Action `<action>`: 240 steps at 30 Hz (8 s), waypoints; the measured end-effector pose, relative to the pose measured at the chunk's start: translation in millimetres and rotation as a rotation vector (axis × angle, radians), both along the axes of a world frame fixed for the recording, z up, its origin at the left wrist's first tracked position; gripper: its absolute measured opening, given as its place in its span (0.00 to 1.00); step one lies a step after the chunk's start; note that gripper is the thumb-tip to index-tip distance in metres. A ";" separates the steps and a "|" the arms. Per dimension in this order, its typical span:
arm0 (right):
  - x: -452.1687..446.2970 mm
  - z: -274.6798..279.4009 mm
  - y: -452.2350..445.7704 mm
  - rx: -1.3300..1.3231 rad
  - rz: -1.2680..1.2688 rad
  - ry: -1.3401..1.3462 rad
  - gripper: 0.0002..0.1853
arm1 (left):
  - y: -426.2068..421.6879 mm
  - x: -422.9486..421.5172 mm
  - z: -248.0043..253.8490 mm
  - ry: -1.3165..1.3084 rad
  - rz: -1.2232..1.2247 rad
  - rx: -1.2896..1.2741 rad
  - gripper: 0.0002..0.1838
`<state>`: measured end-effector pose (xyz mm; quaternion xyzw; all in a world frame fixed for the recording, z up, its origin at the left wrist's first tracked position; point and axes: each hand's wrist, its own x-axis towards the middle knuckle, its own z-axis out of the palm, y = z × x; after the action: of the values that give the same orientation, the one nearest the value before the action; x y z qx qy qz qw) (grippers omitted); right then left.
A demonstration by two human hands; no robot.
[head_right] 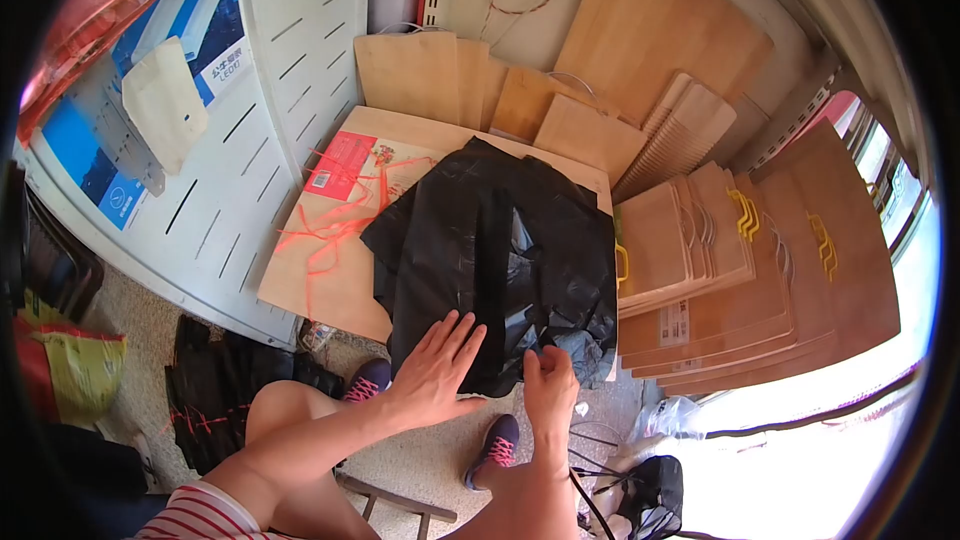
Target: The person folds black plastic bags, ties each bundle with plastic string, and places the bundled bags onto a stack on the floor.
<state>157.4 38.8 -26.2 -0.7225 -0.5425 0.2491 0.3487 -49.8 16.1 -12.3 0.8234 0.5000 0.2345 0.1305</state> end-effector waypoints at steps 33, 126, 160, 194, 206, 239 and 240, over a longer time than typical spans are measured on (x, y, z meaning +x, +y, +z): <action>0.6 14.3 25.6 0.433 -0.031 0.152 0.20 | 1.2 -18.1 -8.0 -2.069 0.659 0.088 0.11; -133.8 4.1 71.9 -0.127 0.854 1.195 0.48 | 89.2 -61.9 20.9 -1.561 0.483 -0.563 0.21; -64.3 15.5 58.8 0.450 0.233 0.457 0.24 | 99.7 12.7 -22.5 -1.249 0.371 -0.551 0.46; -21.8 8.5 61.5 0.015 0.246 -0.008 0.17 | 79.9 -10.9 -12.0 -0.946 0.375 -0.450 0.41; -53.3 28.5 39.2 0.173 0.249 0.173 0.09 | 53.7 38.5 5.7 -0.512 0.343 -0.279 0.48; -23.7 12.1 64.1 -0.037 -0.055 1.302 0.21 | 62.5 -41.1 12.9 -0.675 0.259 -0.491 0.26; -22.1 12.2 65.9 -0.016 -0.079 1.304 0.22 | 68.7 -59.0 9.2 -0.567 0.371 -0.319 0.20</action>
<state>135.3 104.7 -14.0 -0.4451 -0.1910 0.6275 0.6096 -108.8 84.8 -3.1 0.5904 0.6150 0.3922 0.3456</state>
